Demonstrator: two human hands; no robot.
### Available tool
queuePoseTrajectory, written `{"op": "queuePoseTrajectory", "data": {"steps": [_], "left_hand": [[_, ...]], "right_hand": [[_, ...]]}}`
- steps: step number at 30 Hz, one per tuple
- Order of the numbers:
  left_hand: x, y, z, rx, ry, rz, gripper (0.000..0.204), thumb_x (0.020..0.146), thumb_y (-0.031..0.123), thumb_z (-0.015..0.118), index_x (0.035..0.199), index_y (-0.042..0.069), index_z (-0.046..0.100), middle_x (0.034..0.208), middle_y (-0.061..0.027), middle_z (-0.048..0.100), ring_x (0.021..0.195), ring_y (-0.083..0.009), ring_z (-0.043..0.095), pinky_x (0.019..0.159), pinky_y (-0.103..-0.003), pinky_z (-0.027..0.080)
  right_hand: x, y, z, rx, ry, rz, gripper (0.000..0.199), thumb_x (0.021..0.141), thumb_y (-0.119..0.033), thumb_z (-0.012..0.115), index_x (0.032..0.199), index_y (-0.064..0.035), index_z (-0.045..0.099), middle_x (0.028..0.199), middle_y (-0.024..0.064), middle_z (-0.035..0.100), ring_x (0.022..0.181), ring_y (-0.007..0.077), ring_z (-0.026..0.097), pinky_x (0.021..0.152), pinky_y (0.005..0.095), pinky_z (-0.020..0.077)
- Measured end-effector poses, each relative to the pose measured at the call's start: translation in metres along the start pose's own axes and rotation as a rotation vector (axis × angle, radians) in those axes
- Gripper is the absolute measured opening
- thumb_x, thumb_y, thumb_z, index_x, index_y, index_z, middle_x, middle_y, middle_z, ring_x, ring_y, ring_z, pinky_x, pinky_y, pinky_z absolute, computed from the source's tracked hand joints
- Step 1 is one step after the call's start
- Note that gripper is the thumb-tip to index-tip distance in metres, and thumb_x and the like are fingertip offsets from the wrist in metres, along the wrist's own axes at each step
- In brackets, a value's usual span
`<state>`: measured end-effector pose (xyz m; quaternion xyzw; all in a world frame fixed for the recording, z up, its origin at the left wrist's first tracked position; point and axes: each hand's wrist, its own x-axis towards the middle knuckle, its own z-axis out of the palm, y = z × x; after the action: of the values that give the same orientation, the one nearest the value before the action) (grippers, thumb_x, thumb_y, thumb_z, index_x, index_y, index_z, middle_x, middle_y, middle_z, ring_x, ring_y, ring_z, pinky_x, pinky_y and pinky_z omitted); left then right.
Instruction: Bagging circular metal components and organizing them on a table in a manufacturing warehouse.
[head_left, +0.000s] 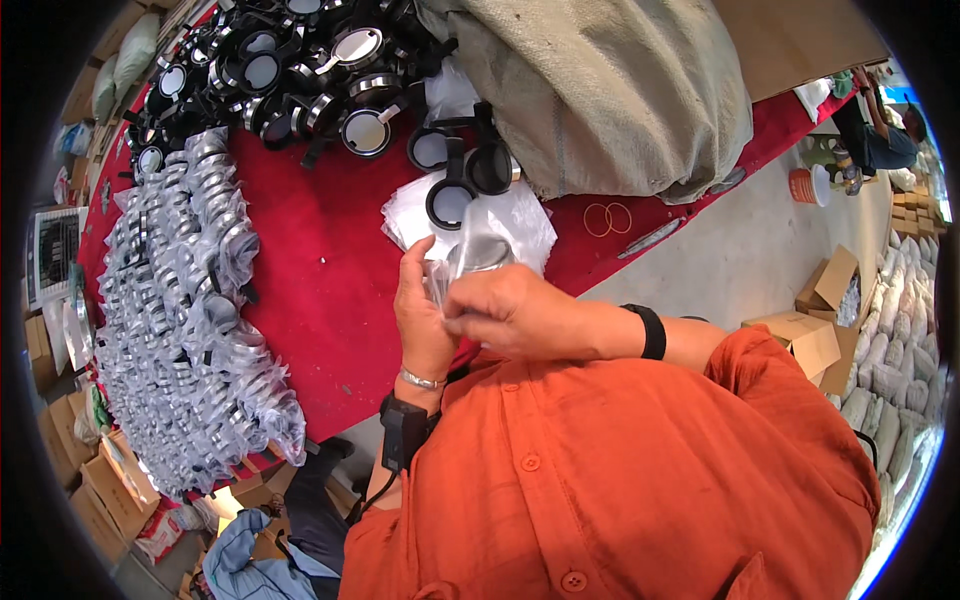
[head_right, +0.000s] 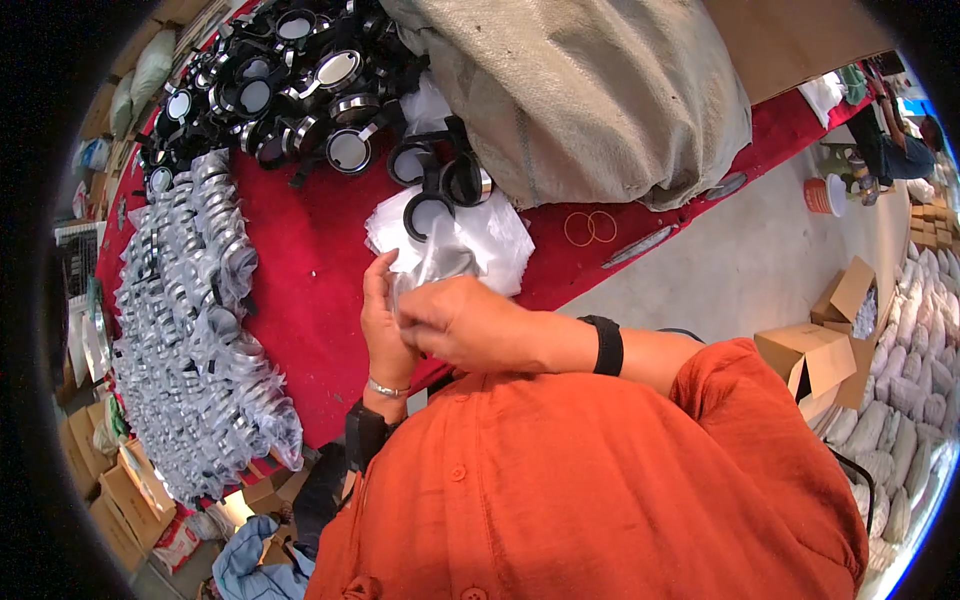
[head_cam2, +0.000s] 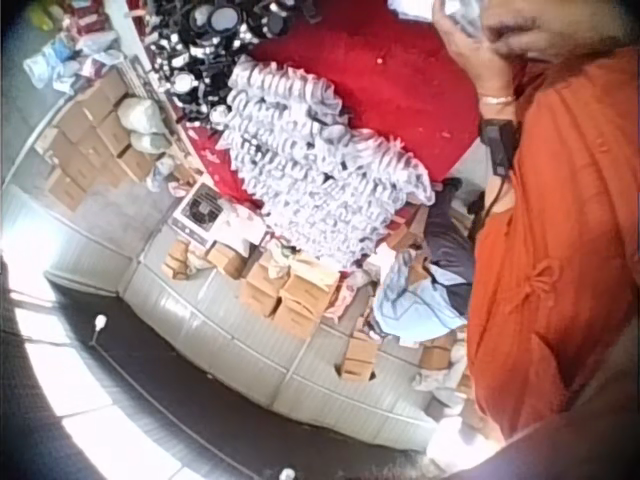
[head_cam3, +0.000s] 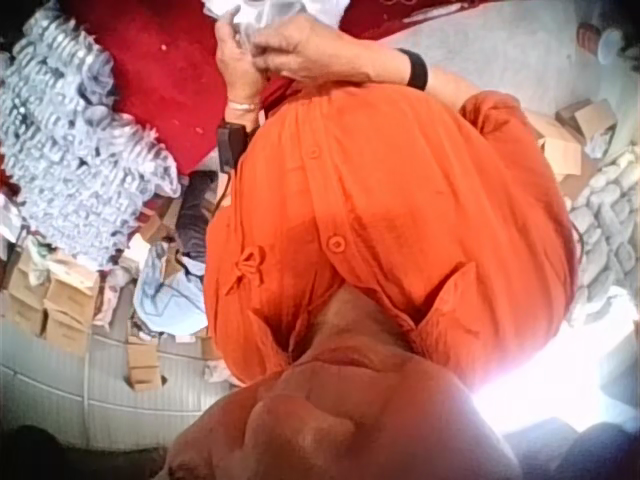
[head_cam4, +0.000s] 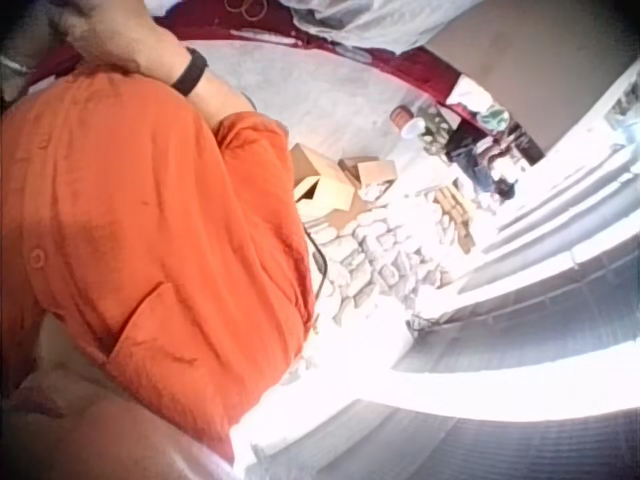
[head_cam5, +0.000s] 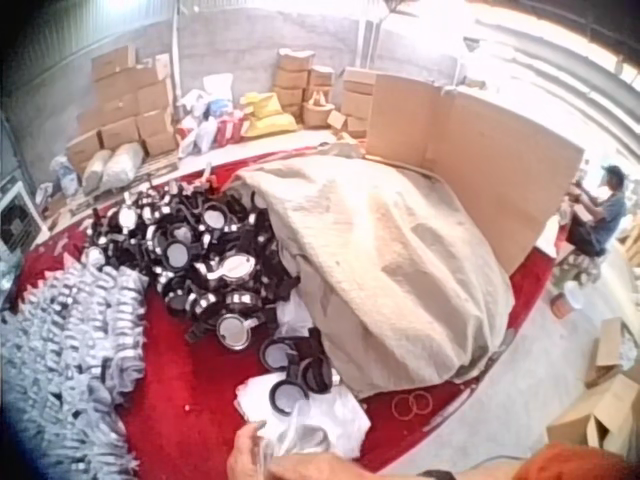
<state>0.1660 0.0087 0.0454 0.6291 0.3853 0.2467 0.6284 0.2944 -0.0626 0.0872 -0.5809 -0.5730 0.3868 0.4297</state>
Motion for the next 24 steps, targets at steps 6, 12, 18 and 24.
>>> {"op": "queuePoseTrajectory", "data": {"steps": [6,12,18,24], "left_hand": [[0.007,-0.030,-0.016,-0.219,0.205,0.008,0.020,0.081,0.008,0.063,0.095,0.005,0.050,0.086,0.0009,0.051,0.075,-0.0074,0.049,0.068,-0.021,0.044],[0.003,-0.011,-0.035,-0.674,0.098,-0.257,0.022,0.084,0.015,0.067,0.093,0.007,0.048,0.086,-0.0011,0.057,0.072,-0.0082,0.056,0.062,-0.021,0.050],[-0.011,-0.016,-0.023,-0.628,-0.001,-0.251,0.013,0.086,0.011,0.062,0.086,0.004,0.050,0.085,-0.0043,0.058,0.073,-0.0099,0.058,0.064,-0.022,0.051],[-0.016,-0.015,-0.066,-0.135,0.194,-0.271,0.006,0.085,0.007,0.058,0.085,0.001,0.056,0.079,-0.0047,0.059,0.061,-0.0090,0.056,0.052,-0.021,0.046]], "right_hand": [[-0.003,-0.011,-0.014,0.246,-0.334,0.079,0.008,0.082,-0.008,0.059,0.087,-0.0017,0.058,0.072,0.0076,0.059,0.065,0.0168,0.058,0.060,0.0284,0.0464],[-0.009,0.036,-0.050,-0.004,0.353,0.213,0.022,0.080,-0.013,0.064,0.101,-0.0068,0.060,0.087,0.0091,0.062,0.076,0.0187,0.062,0.069,0.0298,0.0491],[0.011,0.035,-0.028,-0.315,0.048,-0.098,0.032,0.067,-0.003,0.069,0.098,-0.0045,0.059,0.094,0.0102,0.060,0.082,0.0279,0.061,0.070,0.0331,0.0492],[0.008,0.045,-0.024,-0.476,0.093,0.003,0.024,0.064,-0.005,0.069,0.083,-0.0063,0.055,0.075,0.0097,0.053,0.066,0.0296,0.056,0.056,0.0359,0.0448]]}}
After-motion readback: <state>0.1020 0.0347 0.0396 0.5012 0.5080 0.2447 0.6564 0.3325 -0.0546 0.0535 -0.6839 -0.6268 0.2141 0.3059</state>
